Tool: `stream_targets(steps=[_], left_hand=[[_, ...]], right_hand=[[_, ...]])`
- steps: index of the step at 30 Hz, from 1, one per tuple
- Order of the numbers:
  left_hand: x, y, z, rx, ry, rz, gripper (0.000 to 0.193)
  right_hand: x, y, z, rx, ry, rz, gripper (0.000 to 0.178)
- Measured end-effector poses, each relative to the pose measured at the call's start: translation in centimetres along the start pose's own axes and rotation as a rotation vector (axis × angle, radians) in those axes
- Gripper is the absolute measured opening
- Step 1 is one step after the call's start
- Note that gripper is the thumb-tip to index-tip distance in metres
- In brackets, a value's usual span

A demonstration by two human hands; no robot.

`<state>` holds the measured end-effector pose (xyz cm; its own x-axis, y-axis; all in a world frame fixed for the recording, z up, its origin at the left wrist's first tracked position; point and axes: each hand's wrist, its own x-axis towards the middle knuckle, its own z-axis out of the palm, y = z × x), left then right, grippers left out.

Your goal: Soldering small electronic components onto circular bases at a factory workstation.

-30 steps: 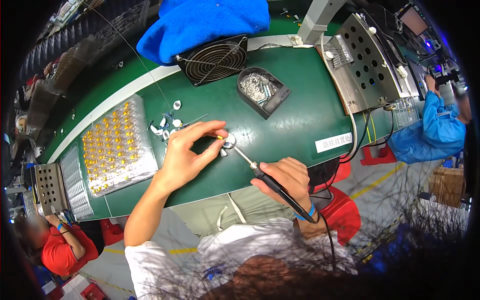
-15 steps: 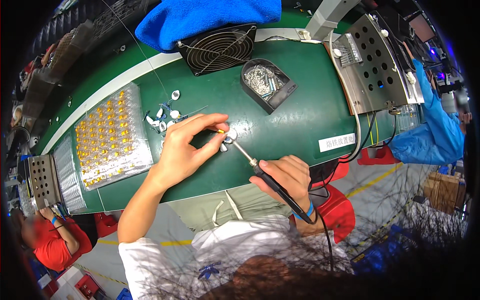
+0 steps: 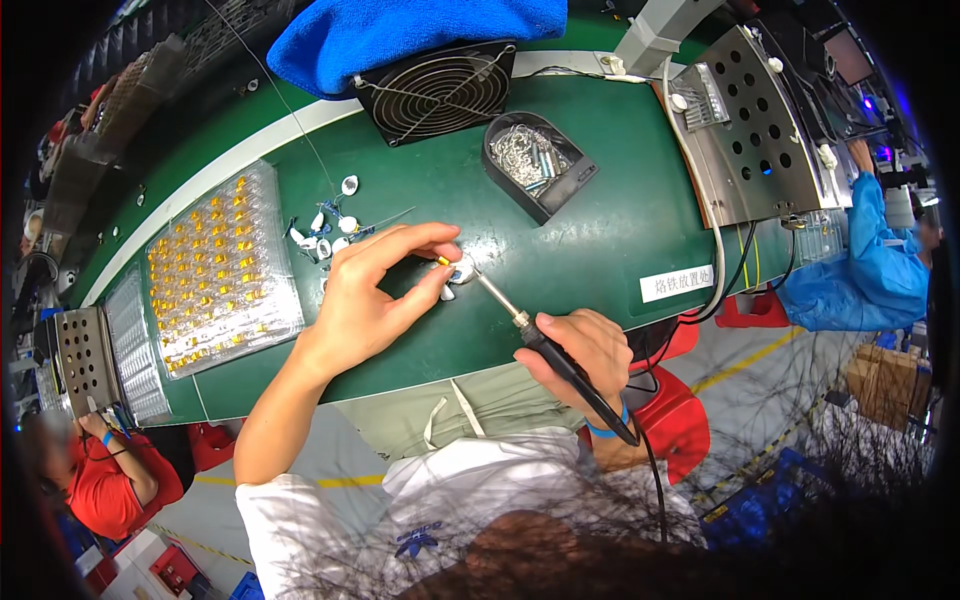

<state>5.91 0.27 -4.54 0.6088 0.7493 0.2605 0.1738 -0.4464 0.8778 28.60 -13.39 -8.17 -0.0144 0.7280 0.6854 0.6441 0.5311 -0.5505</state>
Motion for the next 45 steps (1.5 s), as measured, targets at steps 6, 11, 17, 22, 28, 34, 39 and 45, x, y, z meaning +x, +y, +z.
stream_targets(steps=[6,11,17,22,28,34,39,45], left_hand=[[0.01,0.52,-0.37,-0.087,-0.097,-0.101,0.037],[-0.16,0.3,-0.45,-0.072,-0.093,-0.069,0.038],[-0.06,0.28,-0.39,-0.053,-0.095,-0.059,0.038],[-0.03,0.43,-0.43,-0.041,-0.089,-0.064,0.037],[-0.14,0.52,-0.33,-0.032,-0.084,-0.057,0.037],[-0.11,0.37,-0.01,-0.007,-0.078,-0.032,0.036],[0.08,0.27,0.09,-0.001,-0.047,-0.027,0.037],[0.02,0.37,-0.46,0.002,-0.027,-0.022,0.037]], right_hand=[[0.21,0.42,-0.01,0.037,0.006,-0.056,0.045],[-0.01,0.18,0.12,0.049,-0.036,-0.019,0.045],[0.06,0.16,0.13,0.03,-0.064,-0.037,0.048],[0.24,0.13,0.19,0.03,-0.069,-0.041,0.048],[0.2,-0.04,0.05,0.023,-0.083,-0.031,0.048],[0.24,-0.03,-0.18,0.014,-0.098,-0.034,0.048],[0.12,0.27,-0.09,0.044,-0.059,-0.047,0.046],[0.52,0.5,0.42,0.069,0.028,-0.076,0.047]])
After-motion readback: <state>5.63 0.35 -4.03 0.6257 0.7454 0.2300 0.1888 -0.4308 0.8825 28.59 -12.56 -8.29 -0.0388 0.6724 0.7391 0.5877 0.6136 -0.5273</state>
